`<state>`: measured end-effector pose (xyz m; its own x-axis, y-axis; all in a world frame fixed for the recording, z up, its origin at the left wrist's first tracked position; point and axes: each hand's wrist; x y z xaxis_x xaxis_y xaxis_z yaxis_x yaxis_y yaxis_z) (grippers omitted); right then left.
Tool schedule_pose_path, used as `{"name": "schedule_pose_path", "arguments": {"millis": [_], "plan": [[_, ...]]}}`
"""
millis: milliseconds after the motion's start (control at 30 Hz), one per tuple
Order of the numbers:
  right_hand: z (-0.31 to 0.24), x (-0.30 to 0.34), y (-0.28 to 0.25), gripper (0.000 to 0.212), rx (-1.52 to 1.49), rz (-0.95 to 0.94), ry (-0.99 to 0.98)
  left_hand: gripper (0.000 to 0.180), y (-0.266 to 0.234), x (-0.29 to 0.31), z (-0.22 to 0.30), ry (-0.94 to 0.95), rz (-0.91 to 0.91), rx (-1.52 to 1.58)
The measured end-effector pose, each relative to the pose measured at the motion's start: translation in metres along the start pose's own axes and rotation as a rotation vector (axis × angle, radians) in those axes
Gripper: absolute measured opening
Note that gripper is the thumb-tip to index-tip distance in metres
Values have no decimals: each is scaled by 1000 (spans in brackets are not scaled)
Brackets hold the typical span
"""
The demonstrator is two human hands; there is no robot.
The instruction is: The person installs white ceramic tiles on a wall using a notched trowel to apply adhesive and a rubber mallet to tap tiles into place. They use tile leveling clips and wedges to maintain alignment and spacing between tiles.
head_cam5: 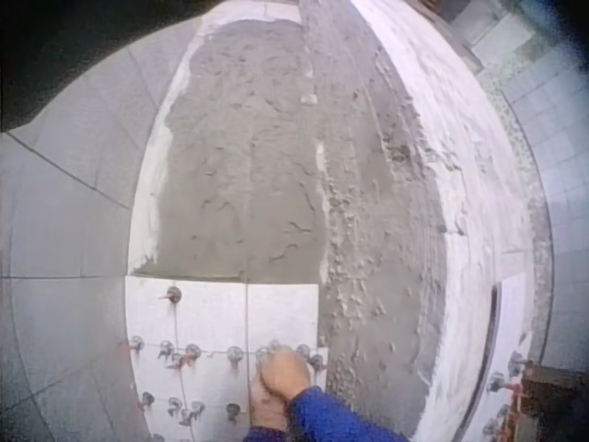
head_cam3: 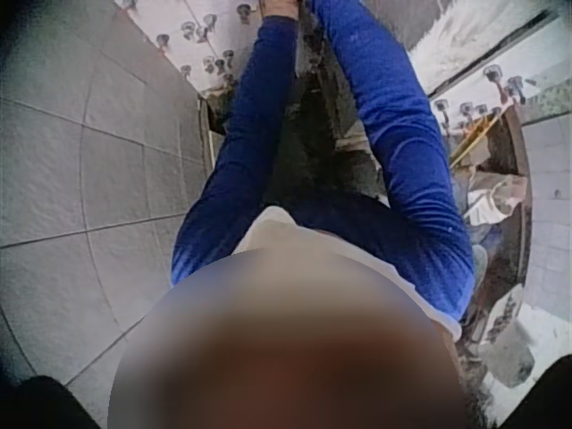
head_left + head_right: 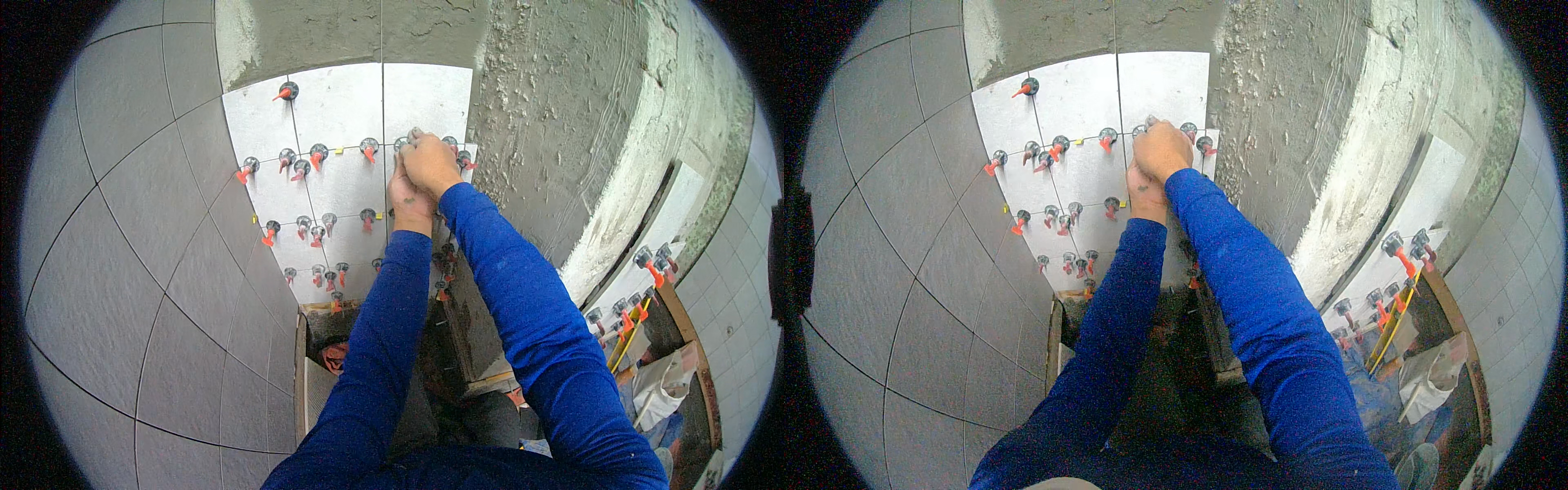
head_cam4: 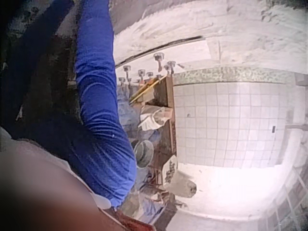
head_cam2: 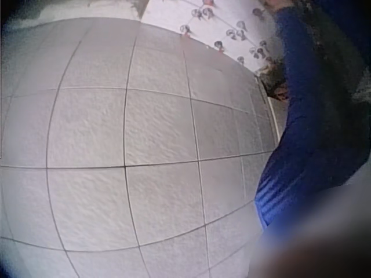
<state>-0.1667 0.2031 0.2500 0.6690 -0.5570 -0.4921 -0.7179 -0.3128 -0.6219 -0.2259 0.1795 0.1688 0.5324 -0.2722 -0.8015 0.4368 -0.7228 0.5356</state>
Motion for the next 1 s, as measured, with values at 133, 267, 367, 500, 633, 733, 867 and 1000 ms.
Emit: {"name": "schedule_pose_path", "arguments": {"millis": [133, 267, 367, 500, 633, 733, 867, 1000], "plan": [[0, 3, -2, 45, 21, -3, -8, 61, 10, 8, -14, 180, 282, -579], [-5, 4, -9, 44, 50, -68, 62, 54, 11, -4, -8, 100, 148, -264], [-10, 5, -16, 43, 145, -55, 67, 46, 14, -7, -3, 191, 330, -684], [-13, 10, -19, 38, 212, -20, 12, 47, 34, 1, 13, 264, 539, -1052], [-14, 12, -17, 34, 199, 12, 11, 39, 42, 3, 9, 263, 712, -978], [-14, 12, -17, 33, 170, 4, 36, 38, 38, 3, -3, 140, 590, -742], [-15, 11, -20, 33, 175, -31, 16, 36, 33, -1, -8, 248, 614, -692], [-16, 14, -22, 32, 178, -14, 18, 37, 31, -6, 12, 154, 509, -890]]}}
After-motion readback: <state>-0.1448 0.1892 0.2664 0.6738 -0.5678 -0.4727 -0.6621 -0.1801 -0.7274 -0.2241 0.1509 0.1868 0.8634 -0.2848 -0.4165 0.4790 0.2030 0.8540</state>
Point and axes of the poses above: each hand's wrist, its own x-axis away from the middle knuckle, its own y-axis out of the palm, z = x × y, and after that the axes turned 14 degrees about y, right-handed
